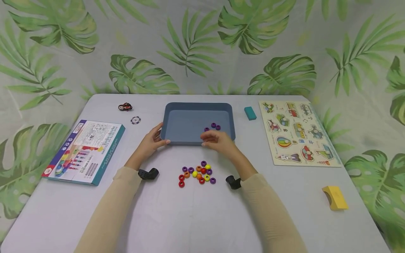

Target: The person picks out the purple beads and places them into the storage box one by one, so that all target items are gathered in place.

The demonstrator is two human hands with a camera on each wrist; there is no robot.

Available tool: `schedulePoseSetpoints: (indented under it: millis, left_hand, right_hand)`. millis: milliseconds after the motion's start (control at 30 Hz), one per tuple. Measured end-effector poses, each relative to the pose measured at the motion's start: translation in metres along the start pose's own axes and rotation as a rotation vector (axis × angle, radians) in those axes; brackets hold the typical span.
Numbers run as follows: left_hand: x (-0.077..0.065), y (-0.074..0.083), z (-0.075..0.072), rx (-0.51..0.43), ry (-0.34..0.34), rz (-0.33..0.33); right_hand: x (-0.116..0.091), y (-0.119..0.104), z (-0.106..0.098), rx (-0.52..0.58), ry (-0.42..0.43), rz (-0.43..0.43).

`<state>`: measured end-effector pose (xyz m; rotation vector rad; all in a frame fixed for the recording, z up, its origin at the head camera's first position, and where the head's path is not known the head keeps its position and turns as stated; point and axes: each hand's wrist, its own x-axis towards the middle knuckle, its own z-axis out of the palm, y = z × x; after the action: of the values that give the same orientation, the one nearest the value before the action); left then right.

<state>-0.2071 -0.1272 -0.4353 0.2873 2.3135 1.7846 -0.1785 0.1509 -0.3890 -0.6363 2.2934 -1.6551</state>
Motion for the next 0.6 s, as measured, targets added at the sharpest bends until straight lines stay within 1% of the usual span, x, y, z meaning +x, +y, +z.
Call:
schedulePoseSetpoints:
  millis: [133,300,367,467,600]
  left_hand:
    - [-0.001,0.001,0.000,0.000,0.000,-0.006]
    - [-0.001,0.001,0.000,0.001,-0.001,-0.007]
    - [-0.001,0.002,0.000,0.002,-0.001,-0.008]
    - [-0.001,0.002,0.000,0.001,-0.003,-0.013]
    - [-0.001,0.002,0.001,0.008,0.001,-0.016]
  right_hand:
    - [-0.011,0.012,0.008,0.005,-0.072,0.035]
    - [-0.016,0.039,0.014,-0.015,-0.157,0.089]
    - [-0.016,0.048,0.016,-0.030,-0.178,0.116]
    - [-0.017,0.058,0.020,-0.103,-0.181,0.149]
    - [-0.018,0.057,0.024,-0.214,-0.150,0.175]
